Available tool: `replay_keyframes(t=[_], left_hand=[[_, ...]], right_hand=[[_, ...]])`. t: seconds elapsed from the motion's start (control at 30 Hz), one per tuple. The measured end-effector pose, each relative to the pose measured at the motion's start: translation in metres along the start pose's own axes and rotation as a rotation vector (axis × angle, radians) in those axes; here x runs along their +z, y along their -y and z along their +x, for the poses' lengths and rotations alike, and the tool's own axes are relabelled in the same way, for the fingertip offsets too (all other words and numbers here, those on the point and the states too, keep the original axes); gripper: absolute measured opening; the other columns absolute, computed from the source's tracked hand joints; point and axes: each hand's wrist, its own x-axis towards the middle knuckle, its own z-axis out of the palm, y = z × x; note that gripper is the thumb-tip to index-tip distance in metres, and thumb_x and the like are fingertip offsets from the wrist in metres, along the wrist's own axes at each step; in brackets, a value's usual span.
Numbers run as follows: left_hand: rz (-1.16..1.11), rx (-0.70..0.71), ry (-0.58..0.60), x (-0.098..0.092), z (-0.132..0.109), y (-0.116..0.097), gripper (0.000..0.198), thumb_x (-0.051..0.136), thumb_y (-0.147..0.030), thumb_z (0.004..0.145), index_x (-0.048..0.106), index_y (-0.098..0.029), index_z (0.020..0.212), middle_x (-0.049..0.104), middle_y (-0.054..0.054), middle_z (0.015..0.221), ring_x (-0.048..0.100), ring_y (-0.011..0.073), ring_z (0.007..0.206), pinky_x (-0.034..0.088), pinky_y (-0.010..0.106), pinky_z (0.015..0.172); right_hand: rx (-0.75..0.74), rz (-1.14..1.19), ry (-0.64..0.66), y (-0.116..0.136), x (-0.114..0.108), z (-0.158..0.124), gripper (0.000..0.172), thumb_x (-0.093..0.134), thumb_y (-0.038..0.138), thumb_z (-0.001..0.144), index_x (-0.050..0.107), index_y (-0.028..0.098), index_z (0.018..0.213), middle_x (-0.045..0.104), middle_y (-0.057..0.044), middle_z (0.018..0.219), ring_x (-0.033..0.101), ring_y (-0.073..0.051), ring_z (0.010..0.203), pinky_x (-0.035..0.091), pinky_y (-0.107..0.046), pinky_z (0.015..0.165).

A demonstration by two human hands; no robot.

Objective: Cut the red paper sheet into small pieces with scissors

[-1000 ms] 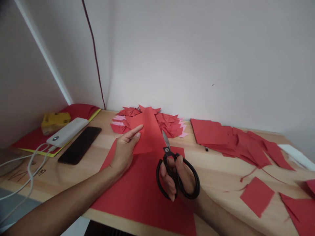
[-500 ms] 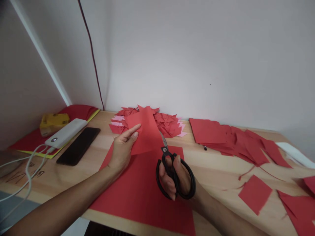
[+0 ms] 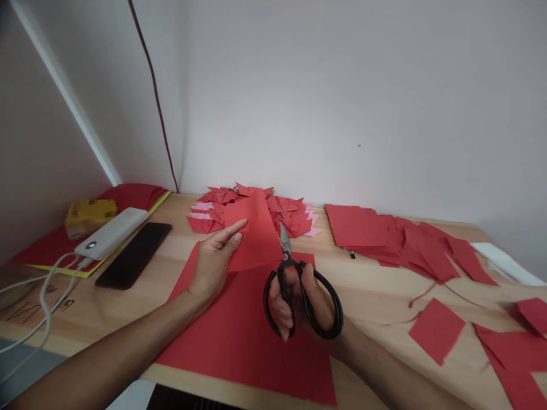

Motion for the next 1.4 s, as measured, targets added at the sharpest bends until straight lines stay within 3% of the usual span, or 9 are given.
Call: replay_keyframes(t=[0.33,0.63,0.8,1.0,1.4], left_hand=[[0.026,-0.002,-0.002,-0.003,0.001,0.005,0.031,0.065,-0.027,0.084,0.072,-0.024,0.115,0.072,0.004,0.116,0.064,0.0196,0.107,0.047,0.033,0.096],[0.052,-0.011,-0.014,-0.004,0.003,0.006,0.032,0.065,-0.027,0.084,0.071,-0.025,0.116,0.073,0.005,0.114,0.064,0.0194,0.104,0.047,0.033,0.095],[0.070,0.004,-0.010,-0.006,0.004,0.007,0.033,0.064,-0.027,0.085,0.070,-0.024,0.117,0.072,0.005,0.117,0.064,0.0198,0.107,0.046,0.033,0.097],[0.110,0.034,0.023,-0.007,0.003,0.006,0.031,0.064,-0.027,0.086,0.071,-0.025,0.116,0.071,0.004,0.119,0.064,0.0199,0.110,0.045,0.034,0.099],[0.125,0.068,0.070,-0.001,-0.003,-0.006,0.027,0.063,-0.022,0.086,0.073,-0.023,0.111,0.073,0.004,0.116,0.066,0.0190,0.107,0.050,0.032,0.095]], right_hand=[[-0.084,-0.109,-0.109,-0.005,0.001,0.000,0.064,0.046,0.075,0.083,0.060,0.014,0.068,0.035,0.008,0.040,0.026,-0.003,0.029,0.027,-0.014,0.028],[-0.053,-0.084,-0.141,-0.003,-0.001,-0.001,0.061,0.049,0.072,0.083,0.058,0.015,0.064,0.031,0.010,0.037,0.021,-0.002,0.027,0.025,-0.012,0.026],[-0.034,-0.045,-0.045,-0.006,-0.008,0.003,0.062,0.048,0.074,0.082,0.060,0.015,0.069,0.035,0.009,0.040,0.025,-0.003,0.027,0.026,-0.013,0.026],[0.033,-0.003,0.000,0.001,-0.005,0.001,0.068,0.048,0.079,0.076,0.064,0.014,0.078,0.045,0.004,0.052,0.043,-0.007,0.040,0.045,-0.019,0.040],[-0.054,-0.146,-0.031,0.005,-0.002,0.000,0.067,0.048,0.078,0.078,0.062,0.013,0.075,0.045,0.004,0.051,0.042,-0.007,0.038,0.043,-0.020,0.037]])
